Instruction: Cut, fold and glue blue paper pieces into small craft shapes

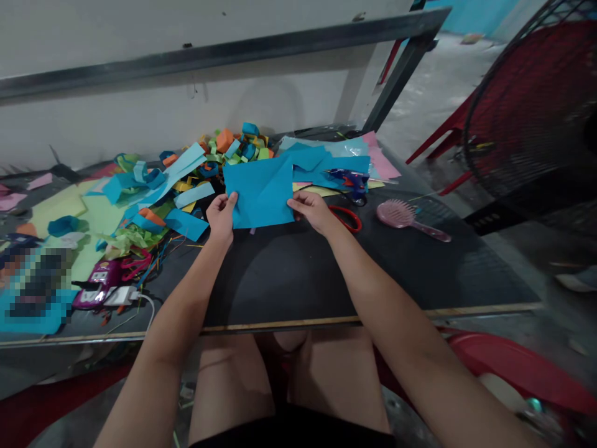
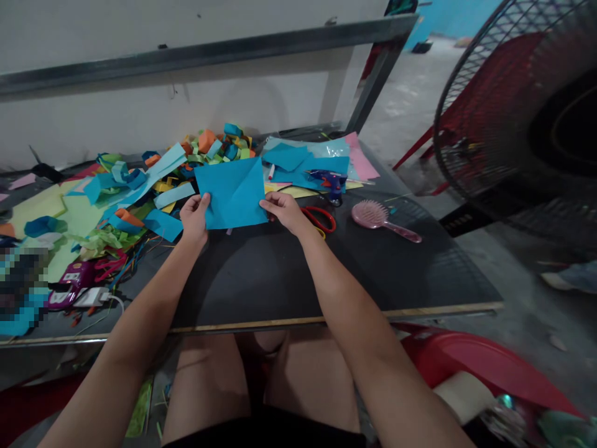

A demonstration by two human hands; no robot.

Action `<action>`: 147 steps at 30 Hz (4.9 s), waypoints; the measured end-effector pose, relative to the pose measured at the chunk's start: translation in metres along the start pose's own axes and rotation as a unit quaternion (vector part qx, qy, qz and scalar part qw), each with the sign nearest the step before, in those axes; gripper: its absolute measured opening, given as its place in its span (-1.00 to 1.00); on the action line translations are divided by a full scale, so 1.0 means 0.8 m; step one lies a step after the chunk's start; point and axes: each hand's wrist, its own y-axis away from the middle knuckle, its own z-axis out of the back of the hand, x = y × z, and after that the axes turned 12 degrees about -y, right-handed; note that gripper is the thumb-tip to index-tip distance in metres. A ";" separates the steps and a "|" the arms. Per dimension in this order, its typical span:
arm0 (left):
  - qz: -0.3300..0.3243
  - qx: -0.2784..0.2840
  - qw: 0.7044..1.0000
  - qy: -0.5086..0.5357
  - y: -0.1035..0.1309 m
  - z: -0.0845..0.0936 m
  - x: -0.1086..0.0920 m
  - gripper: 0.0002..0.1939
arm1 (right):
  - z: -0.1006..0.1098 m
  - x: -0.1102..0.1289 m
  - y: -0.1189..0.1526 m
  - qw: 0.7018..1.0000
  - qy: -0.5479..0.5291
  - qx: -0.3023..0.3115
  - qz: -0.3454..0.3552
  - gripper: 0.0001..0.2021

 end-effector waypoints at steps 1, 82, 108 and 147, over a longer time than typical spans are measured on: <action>-0.004 -0.001 1.000 -0.002 0.001 0.000 -0.001 -0.70 | 0.000 0.000 0.000 1.000 0.001 -0.001 0.002 -0.51; -0.005 0.160 0.986 -0.034 0.037 -0.018 -0.004 -0.50 | -0.047 -0.011 0.014 0.989 -0.025 0.027 -0.141 -0.60; -0.004 0.184 0.980 -0.079 0.032 -0.016 0.004 -0.50 | -0.052 0.001 0.016 0.991 0.065 -0.073 0.095 -0.44; -0.009 0.148 0.984 -0.101 0.029 -0.019 0.022 -0.62 | -0.043 -0.040 0.001 0.986 0.114 -0.104 0.064 -0.49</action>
